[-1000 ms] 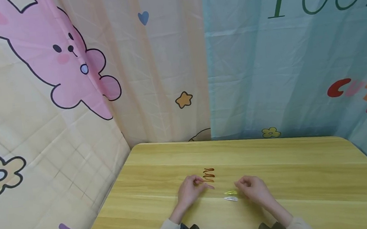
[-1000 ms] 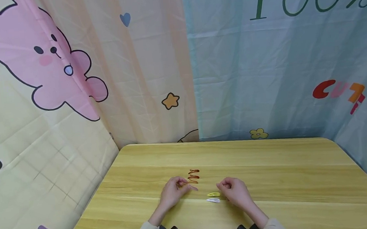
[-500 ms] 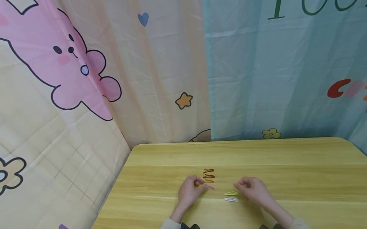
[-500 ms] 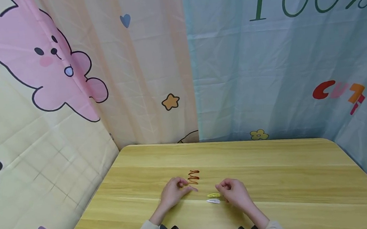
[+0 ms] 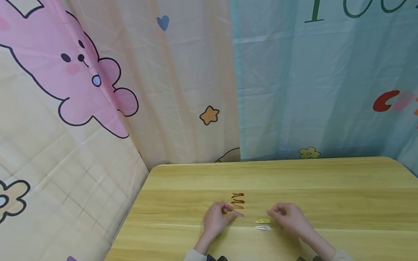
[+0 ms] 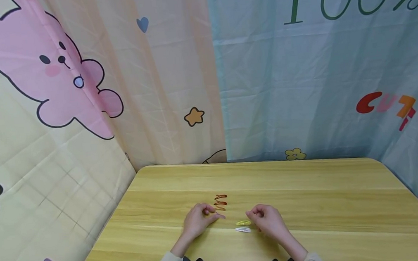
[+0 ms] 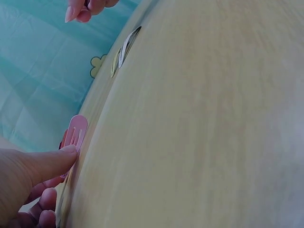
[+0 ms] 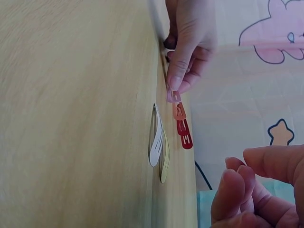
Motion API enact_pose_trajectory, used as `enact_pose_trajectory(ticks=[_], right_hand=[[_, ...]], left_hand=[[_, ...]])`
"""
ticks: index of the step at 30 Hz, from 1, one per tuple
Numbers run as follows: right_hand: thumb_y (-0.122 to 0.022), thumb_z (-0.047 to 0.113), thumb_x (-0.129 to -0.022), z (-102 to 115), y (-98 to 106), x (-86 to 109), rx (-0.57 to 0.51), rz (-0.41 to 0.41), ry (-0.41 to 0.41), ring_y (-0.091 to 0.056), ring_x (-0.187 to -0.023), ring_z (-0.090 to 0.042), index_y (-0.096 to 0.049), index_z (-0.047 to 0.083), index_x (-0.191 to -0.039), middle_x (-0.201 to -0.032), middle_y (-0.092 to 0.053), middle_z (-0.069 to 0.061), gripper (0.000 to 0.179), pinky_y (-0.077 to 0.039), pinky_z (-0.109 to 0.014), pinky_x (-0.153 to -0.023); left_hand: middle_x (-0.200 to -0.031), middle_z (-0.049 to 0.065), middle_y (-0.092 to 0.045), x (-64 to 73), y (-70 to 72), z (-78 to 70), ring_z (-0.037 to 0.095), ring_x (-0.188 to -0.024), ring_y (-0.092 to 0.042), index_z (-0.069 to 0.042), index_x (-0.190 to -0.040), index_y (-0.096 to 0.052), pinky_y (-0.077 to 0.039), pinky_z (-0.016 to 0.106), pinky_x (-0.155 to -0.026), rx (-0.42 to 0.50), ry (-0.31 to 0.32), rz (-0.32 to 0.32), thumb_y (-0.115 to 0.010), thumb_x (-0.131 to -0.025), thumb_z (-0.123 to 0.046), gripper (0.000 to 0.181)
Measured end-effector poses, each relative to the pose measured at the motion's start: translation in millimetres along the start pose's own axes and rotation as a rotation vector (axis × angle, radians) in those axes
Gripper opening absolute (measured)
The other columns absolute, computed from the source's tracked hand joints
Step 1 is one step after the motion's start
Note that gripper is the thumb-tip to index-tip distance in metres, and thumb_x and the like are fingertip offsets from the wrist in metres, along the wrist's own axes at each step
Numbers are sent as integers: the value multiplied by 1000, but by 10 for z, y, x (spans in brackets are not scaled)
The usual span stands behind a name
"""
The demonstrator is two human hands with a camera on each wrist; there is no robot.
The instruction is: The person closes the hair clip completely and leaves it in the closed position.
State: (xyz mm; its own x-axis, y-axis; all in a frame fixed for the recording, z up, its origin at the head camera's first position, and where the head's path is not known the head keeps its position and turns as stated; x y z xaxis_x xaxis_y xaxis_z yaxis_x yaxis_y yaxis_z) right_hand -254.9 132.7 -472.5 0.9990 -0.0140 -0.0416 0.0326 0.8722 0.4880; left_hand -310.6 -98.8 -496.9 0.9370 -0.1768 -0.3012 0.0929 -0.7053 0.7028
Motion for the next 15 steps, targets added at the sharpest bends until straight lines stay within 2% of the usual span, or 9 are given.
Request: enact_pose_trajectory(ticks=[15], right_hand=[[-66,24,-90,-29,-9,4,3,6,-2,-51,-50,-18,-67,4,-85,-58,-54,-6,20,-35,-23,-44]], left_hand=[[-75,-6,-54,12,2,-24,7,-65,-45,-18,-79,-69,-37,25,-58,-21,-16,-3,-80,-69,-48,33]])
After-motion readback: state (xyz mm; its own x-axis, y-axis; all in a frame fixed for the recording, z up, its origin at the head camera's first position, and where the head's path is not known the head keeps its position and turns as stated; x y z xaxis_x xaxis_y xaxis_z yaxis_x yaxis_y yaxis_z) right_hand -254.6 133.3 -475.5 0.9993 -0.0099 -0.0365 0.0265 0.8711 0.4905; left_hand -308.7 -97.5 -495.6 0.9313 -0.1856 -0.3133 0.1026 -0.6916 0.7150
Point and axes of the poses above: each hand's wrist, its own x-axis away from the middle knuckle, its own y-axis out of the back of the hand, z = x × y, the point moved 5 cm from there along -x, towards the middle knuckle
